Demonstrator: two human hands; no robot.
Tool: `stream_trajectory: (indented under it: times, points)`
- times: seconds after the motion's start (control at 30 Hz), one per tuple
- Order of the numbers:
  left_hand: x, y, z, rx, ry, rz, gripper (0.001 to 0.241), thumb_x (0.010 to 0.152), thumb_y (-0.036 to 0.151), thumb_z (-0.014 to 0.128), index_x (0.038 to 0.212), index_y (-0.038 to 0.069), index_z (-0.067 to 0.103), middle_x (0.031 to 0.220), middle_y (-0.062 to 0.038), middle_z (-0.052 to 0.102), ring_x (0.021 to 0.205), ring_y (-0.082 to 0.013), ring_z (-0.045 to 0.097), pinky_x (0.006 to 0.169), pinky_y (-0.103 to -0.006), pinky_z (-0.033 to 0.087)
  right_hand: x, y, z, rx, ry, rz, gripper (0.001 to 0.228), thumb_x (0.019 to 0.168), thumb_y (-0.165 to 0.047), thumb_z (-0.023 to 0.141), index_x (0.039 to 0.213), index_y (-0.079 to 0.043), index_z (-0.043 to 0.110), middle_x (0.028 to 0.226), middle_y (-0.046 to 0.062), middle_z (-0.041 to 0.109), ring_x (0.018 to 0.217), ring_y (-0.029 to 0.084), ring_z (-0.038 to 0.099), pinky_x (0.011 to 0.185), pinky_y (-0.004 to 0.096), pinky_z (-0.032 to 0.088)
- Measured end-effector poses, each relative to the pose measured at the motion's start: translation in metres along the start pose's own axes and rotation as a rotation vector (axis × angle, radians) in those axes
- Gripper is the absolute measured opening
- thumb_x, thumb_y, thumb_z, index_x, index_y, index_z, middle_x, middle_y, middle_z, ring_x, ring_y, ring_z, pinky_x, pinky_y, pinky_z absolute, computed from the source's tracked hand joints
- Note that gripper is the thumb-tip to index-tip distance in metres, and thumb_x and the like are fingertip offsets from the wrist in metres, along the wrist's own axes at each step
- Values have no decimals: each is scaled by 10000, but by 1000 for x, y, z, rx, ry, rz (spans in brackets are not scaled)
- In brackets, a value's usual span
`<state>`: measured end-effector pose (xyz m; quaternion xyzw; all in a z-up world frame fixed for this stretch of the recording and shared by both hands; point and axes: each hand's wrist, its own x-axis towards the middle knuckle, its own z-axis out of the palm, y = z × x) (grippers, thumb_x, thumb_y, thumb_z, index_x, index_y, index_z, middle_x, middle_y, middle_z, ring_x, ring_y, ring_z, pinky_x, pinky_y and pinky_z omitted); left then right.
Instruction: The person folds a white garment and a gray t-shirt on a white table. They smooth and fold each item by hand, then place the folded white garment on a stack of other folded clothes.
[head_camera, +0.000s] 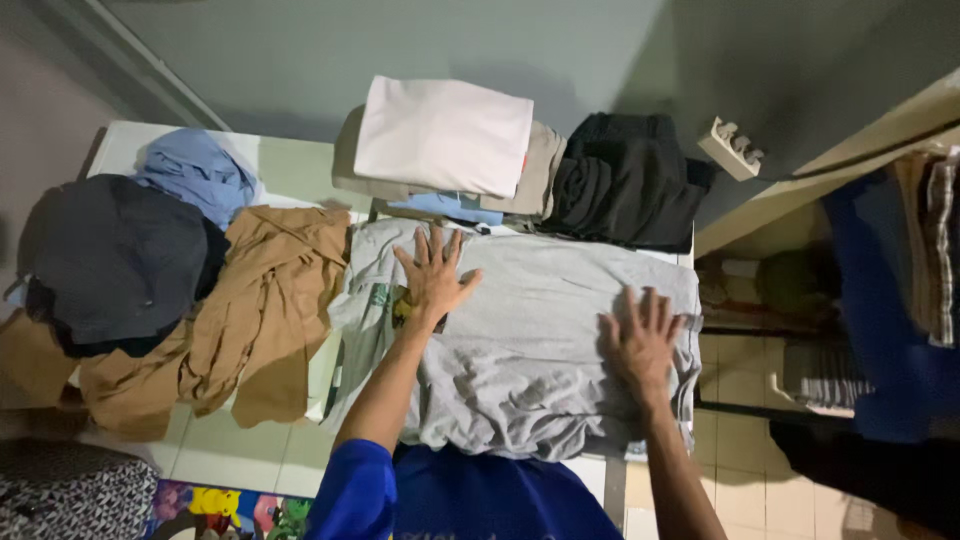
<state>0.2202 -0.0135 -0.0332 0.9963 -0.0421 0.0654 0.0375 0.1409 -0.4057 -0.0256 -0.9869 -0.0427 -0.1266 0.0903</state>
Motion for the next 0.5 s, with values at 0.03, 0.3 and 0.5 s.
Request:
stream_trajectory:
  times: [0.03,0.3,0.5]
  points:
    - [-4,0,2,-9,0,4,922,911,756,467,1615,177,326,1659,-251,203,1511,-503,142,1031,-872,116,-8,11,-5,71,14,34,674,1028,-534,470,1596,-177,406,1654,251,302,1533,474,225,1221,664,130]
    - [-6,0,13,-76,211,31,714,937,561,600,1533,186,480,1595,-200,330,1479,-493,276,1054,-847,170,-2,55,2,-80,22,204,481,1061,-496,496,1406,-176,594,1549,168,494,1504,425,353,1199,703,181]
    - [14,5,21,-280,263,192,413,966,201,642,1371,117,643,1459,-153,589,1226,-357,567,1009,-566,455,55,77,5,16,13,184,311,1017,-298,609,1290,-152,635,1412,125,603,1243,393,574,1037,560,454]
